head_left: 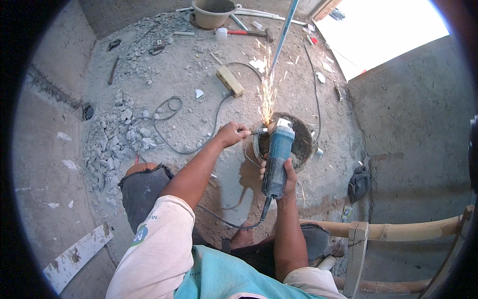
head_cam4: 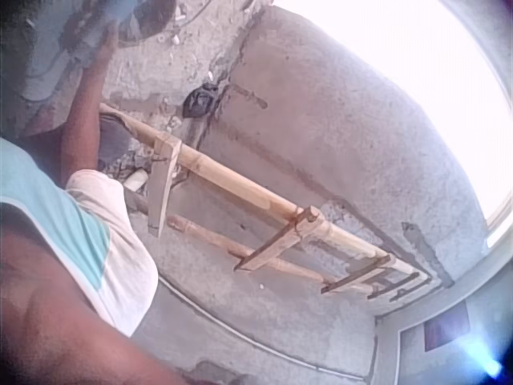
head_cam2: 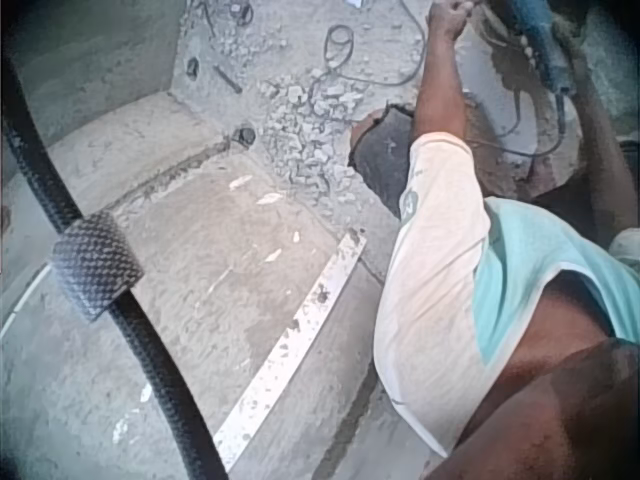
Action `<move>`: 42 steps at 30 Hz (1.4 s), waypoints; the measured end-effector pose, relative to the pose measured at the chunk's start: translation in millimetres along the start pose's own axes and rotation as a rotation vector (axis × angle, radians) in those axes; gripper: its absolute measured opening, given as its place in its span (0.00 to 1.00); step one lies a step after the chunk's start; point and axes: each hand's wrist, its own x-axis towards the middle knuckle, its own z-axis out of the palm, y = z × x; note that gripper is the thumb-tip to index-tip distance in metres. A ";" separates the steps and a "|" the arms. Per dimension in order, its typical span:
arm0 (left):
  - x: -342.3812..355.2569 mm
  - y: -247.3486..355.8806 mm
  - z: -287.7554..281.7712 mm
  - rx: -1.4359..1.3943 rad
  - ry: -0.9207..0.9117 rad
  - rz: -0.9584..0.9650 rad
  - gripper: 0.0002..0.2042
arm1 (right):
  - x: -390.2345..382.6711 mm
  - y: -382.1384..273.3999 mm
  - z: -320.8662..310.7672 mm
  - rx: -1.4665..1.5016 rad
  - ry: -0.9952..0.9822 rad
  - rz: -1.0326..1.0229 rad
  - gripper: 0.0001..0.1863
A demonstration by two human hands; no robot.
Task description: The person uses an angle grinder to cut or grind a metal rod embedded in a hole in a concrete floor, holding the tool with both hands while sitting on the floor.
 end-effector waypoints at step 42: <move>1.1 -10.9 3.9 0.016 0.049 0.069 0.13 | 4.6 2.7 7.1 -0.077 0.029 0.018 0.37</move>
